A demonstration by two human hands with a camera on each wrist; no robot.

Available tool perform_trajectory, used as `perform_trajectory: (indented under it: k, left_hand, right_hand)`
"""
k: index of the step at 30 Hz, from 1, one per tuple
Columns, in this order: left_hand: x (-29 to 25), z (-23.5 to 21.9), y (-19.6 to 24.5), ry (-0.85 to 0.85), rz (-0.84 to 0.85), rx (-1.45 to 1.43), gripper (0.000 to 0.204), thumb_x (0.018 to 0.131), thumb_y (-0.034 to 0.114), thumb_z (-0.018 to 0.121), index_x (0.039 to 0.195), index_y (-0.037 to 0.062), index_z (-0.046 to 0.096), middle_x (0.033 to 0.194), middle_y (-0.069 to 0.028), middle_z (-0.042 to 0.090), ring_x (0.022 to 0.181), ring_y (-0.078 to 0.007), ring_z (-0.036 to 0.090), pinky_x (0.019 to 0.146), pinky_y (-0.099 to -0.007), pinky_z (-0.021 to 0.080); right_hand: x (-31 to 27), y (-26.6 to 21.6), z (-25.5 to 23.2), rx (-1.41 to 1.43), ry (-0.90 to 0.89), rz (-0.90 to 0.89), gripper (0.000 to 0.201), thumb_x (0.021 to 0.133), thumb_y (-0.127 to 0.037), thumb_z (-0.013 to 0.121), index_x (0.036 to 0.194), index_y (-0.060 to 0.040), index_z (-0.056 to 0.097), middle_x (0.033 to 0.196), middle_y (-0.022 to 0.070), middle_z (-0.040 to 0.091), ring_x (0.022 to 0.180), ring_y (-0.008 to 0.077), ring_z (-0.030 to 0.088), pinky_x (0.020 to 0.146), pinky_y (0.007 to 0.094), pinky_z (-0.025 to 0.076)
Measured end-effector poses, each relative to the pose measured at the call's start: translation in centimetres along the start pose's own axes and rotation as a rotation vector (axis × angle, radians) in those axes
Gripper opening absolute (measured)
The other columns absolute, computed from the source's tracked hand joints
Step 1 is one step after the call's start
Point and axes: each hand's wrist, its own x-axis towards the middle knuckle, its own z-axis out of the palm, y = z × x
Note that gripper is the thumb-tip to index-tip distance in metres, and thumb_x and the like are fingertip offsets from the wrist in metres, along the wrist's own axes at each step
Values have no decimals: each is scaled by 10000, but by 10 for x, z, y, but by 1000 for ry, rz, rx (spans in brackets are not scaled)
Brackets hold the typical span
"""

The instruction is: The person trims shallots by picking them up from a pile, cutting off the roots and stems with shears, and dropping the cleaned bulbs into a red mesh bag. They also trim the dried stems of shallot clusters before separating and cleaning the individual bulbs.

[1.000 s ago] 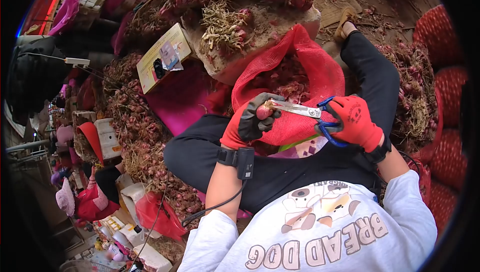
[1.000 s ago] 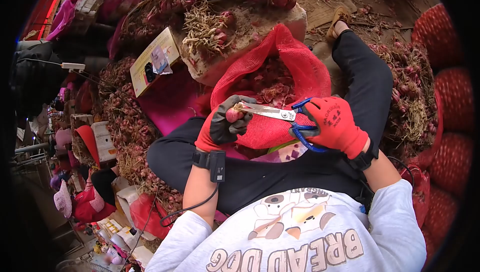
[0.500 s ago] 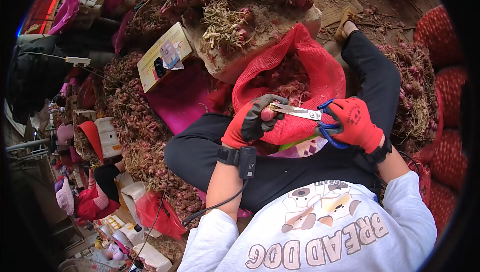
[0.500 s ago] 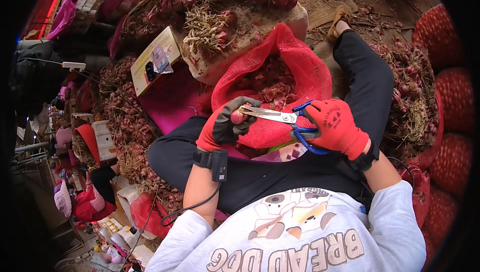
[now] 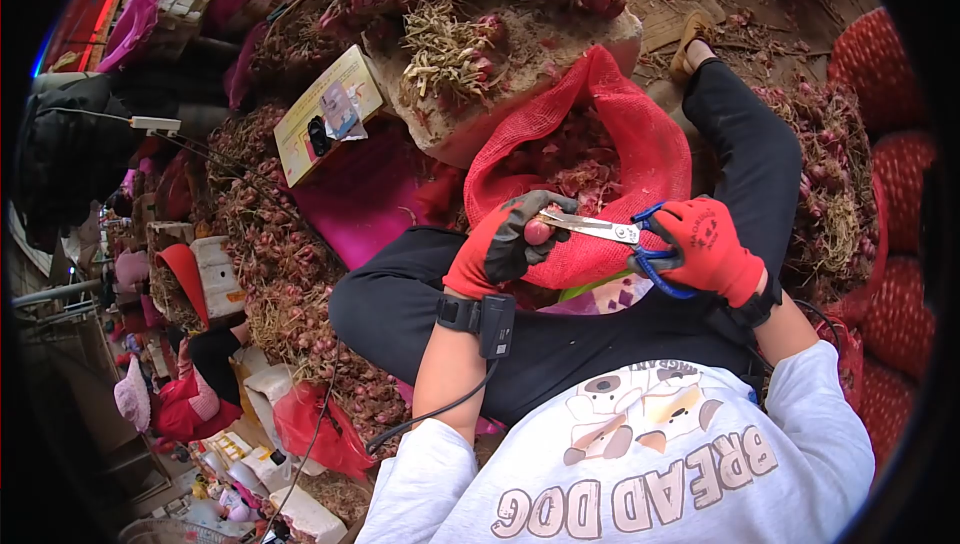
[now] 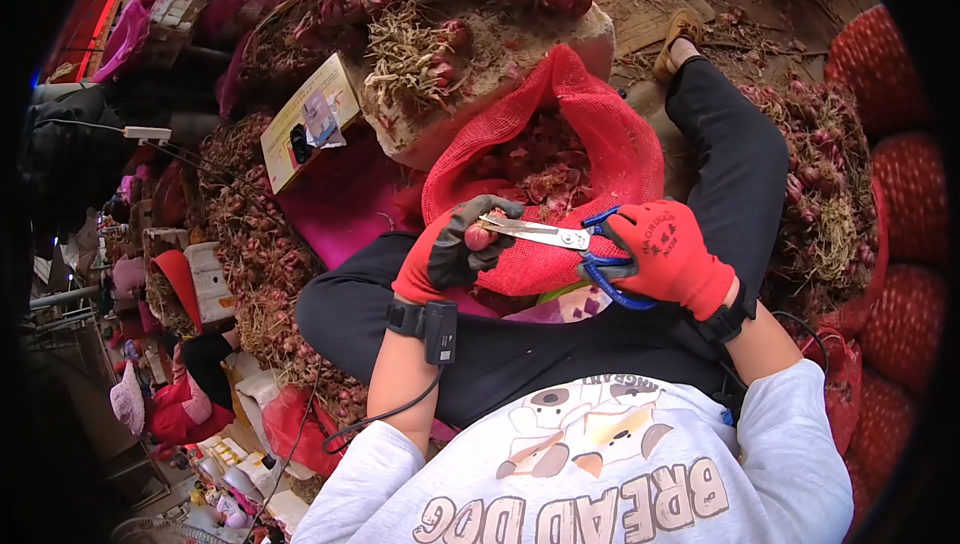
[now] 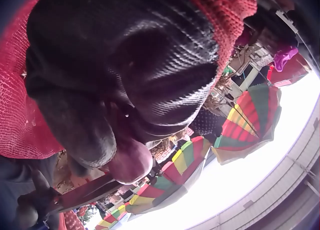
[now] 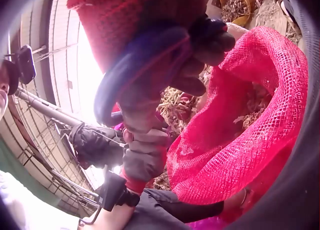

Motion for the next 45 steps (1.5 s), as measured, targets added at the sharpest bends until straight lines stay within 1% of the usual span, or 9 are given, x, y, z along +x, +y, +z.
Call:
perform_trajectory:
  k: [5, 11, 13, 19, 23, 31, 41, 44, 45]
  left_hand:
    - [0, -3, 4, 68, -6, 261, 549, 982, 487, 428, 1239, 11, 519, 921, -51, 587, 692, -67, 505, 573, -183, 406]
    - [3, 12, 10, 197, 208, 161, 420, 975, 228, 499, 1337, 25, 431, 1102, -71, 555, 818, -125, 579, 709, -243, 503]
    - [4, 7, 8, 249, 277, 287, 473, 903, -16, 543, 1357, 12, 417, 1154, -64, 539, 914, -124, 592, 821, -270, 518]
    - [7, 2, 1, 325, 410, 408, 530, 834, -115, 586, 1334, -4, 450, 1266, -77, 516, 1040, -125, 562, 887, -263, 498]
    - [5, 12, 2, 368, 471, 434, 528, 823, -124, 602, 1321, -13, 464, 1273, -77, 519, 1082, -134, 550, 909, -261, 491]
    - [3, 12, 2, 340, 480, 344, 520, 825, -105, 614, 1317, -23, 469, 1213, -79, 554, 1058, -140, 566, 911, -276, 493]
    - [-6, 20, 14, 291, 325, 340, 485, 862, -32, 588, 1330, -23, 459, 1163, -86, 580, 949, -140, 601, 863, -281, 499]
    - [-4, 20, 13, 306, 340, 369, 496, 841, -37, 621, 1314, -22, 473, 1154, -79, 589, 956, -131, 595, 859, -277, 498]
    - [-3, 21, 12, 337, 350, 408, 499, 831, -39, 634, 1305, -23, 480, 1152, -77, 591, 960, -129, 593, 859, -274, 498]
  right_hand:
    - [-6, 7, 5, 5, -50, 21, 331, 712, -344, 774, 799, -64, 621, 697, 103, 601, 610, 290, 593, 558, 369, 448]
    - [-3, -3, 7, 603, -43, 485, 280, 741, -301, 755, 791, -78, 594, 714, 134, 592, 670, 336, 605, 588, 382, 473]
    - [1, -7, 2, 408, -7, 350, 290, 753, -314, 755, 805, -77, 597, 724, 131, 604, 671, 327, 612, 591, 380, 476]
    - [5, -10, 9, 82, 118, 200, 395, 746, -421, 749, 855, -72, 602, 694, 113, 598, 647, 306, 615, 581, 387, 474]
    - [6, -11, 13, 43, 75, 209, 378, 738, -387, 762, 839, -56, 609, 720, 145, 601, 650, 351, 601, 572, 398, 467]
    - [7, -13, 17, 45, 48, 207, 422, 777, -481, 708, 854, -77, 614, 704, 120, 605, 646, 311, 612, 569, 391, 463]
    - [6, -11, 11, 63, 94, 171, 380, 760, -402, 754, 776, -49, 613, 681, 164, 587, 626, 356, 587, 541, 387, 448]
    - [2, -4, 18, -11, 129, 122, 367, 781, -374, 746, 764, -39, 597, 648, 145, 558, 581, 274, 603, 529, 372, 443]
    - [2, -5, 17, 171, 78, 214, 353, 794, -365, 736, 770, -44, 593, 654, 127, 565, 573, 235, 601, 523, 361, 444]
